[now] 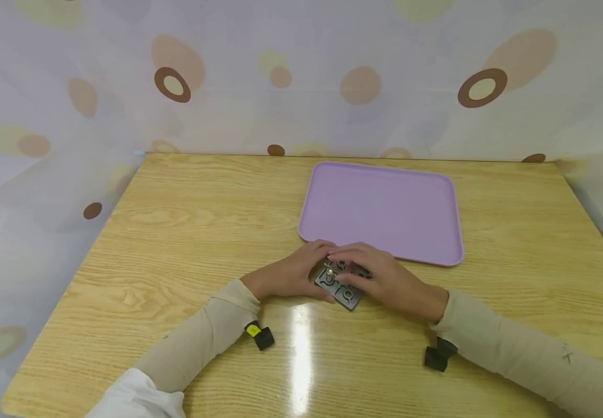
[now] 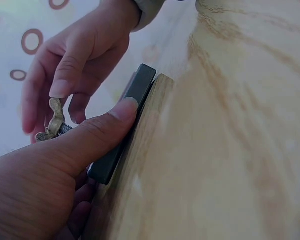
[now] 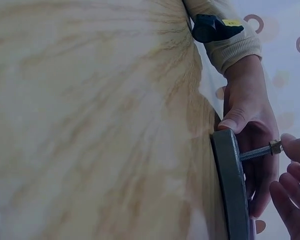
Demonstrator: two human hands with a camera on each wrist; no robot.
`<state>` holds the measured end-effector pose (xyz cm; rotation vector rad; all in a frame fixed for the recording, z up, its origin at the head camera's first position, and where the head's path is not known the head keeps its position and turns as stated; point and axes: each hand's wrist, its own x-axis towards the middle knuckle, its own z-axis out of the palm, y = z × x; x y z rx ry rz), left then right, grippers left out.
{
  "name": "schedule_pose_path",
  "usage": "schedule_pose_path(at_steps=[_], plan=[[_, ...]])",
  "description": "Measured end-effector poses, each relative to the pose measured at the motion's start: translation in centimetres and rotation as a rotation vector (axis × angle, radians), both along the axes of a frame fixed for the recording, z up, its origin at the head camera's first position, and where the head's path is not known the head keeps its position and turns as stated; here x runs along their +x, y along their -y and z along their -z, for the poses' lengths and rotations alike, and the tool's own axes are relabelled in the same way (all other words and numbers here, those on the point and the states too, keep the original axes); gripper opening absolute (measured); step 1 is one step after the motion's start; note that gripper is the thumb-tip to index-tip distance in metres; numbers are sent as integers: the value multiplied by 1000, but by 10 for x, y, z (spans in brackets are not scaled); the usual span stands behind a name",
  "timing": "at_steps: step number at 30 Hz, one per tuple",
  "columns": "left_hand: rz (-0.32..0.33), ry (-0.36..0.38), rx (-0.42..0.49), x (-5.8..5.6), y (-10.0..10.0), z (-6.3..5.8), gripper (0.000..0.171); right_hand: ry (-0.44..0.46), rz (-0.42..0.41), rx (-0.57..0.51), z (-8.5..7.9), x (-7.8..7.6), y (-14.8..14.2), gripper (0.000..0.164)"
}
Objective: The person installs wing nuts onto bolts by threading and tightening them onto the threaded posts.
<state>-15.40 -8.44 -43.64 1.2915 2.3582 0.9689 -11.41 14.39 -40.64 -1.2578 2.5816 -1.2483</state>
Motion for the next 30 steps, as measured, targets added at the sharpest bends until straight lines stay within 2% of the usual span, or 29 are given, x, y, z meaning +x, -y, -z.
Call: schedule_pose_path(at_steps=[11, 22, 30], plan=[[18, -9, -3, 1, -3, -2, 86, 2, -44, 45, 3, -2, 2, 46], [12, -7, -9, 2, -2, 0, 85, -20, -8, 18, 3, -1, 5, 36], [23, -16, 6, 0, 0, 1, 87, -16, 26, -17, 0, 0, 1, 21]])
